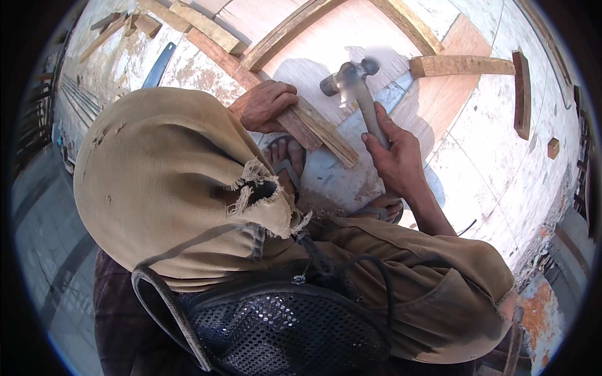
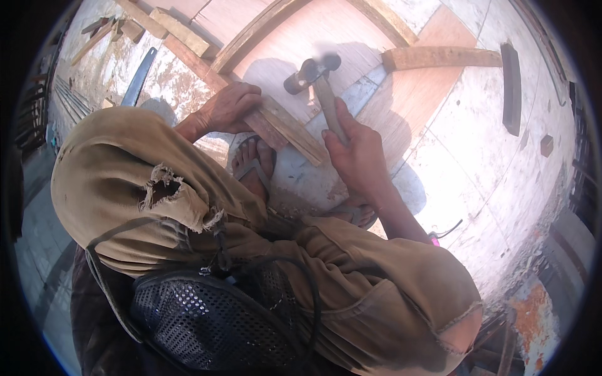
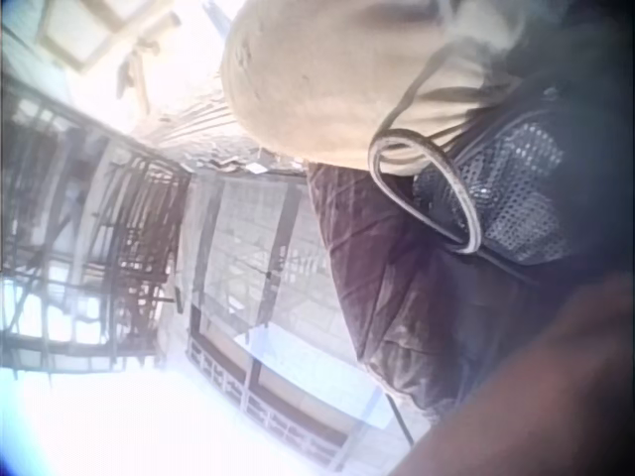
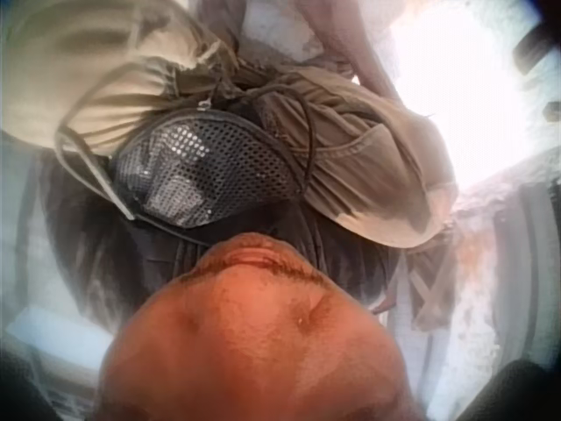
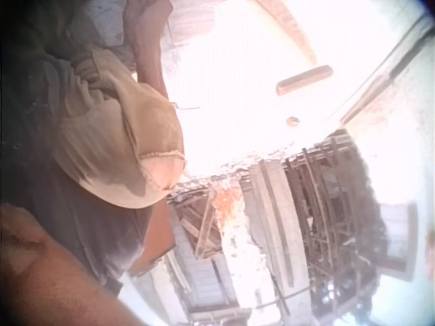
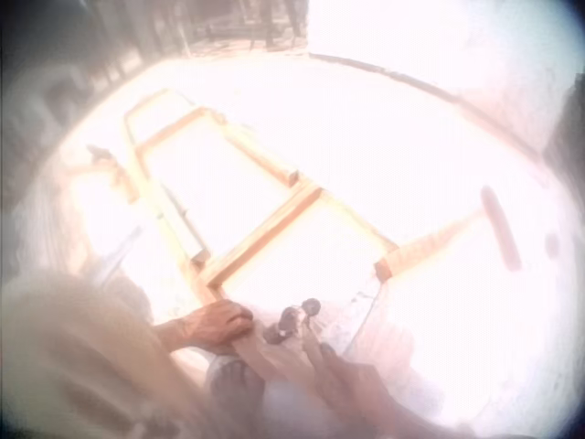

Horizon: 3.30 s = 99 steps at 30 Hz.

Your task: The person uses a tape measure to check the dimensions of a wooden frame, aligns a wooden board with the frame, and hammers a nail into the wood while others assist.

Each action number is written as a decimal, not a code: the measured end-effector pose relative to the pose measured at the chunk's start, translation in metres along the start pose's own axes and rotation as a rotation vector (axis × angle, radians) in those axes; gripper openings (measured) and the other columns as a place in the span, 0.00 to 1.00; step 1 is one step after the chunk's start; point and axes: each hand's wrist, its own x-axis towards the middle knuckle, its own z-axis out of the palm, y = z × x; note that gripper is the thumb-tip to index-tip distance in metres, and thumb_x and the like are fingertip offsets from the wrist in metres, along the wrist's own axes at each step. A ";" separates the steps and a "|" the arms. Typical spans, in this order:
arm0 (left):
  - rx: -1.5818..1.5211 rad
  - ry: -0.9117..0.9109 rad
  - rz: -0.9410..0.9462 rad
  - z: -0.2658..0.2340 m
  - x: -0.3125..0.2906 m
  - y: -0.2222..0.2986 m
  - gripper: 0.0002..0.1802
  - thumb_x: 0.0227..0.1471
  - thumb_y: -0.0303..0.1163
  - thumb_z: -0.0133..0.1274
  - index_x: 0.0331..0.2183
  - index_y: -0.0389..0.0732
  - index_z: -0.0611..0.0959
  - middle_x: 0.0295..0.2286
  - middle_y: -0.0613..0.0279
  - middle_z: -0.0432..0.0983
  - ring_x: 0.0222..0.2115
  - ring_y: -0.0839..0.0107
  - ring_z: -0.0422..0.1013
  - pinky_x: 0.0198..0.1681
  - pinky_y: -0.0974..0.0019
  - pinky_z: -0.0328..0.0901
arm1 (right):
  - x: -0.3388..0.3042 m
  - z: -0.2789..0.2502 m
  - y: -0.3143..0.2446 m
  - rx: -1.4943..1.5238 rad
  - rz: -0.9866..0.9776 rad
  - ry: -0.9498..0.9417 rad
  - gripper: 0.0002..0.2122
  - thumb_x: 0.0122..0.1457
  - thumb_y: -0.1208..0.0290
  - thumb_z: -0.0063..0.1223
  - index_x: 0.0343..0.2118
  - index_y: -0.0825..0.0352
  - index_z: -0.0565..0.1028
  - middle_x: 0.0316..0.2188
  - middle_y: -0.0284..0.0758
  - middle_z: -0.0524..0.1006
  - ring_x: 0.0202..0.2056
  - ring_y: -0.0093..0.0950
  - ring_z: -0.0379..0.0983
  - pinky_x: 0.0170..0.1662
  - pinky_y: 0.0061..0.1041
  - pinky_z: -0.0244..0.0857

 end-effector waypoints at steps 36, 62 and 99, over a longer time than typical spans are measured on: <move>-0.001 -0.045 0.016 0.007 0.006 -0.001 0.40 0.38 0.41 0.75 0.52 0.41 0.76 0.49 0.52 0.74 0.47 0.47 0.74 0.49 0.50 0.69 | -0.012 0.001 -0.002 0.034 0.081 -0.184 0.31 0.63 0.69 0.60 0.68 0.69 0.67 0.48 0.58 0.82 0.50 0.46 0.82 0.55 0.35 0.71; -0.013 -0.228 -0.221 0.031 0.160 0.005 0.39 0.43 0.45 0.74 0.57 0.48 0.79 0.53 0.58 0.77 0.56 0.52 0.72 0.57 0.48 0.67 | -0.178 -0.060 0.096 0.284 0.614 1.111 0.32 0.65 0.76 0.61 0.71 0.72 0.62 0.24 0.34 0.78 0.19 0.19 0.71 0.19 0.23 0.67; -0.078 -0.130 -0.294 0.023 0.142 -0.002 0.37 0.43 0.43 0.75 0.55 0.48 0.81 0.54 0.57 0.78 0.55 0.53 0.73 0.59 0.51 0.67 | -0.294 -0.061 0.254 -0.334 0.926 1.095 0.36 0.55 0.56 0.73 0.62 0.69 0.70 0.57 0.59 0.68 0.53 0.50 0.74 0.56 0.44 0.72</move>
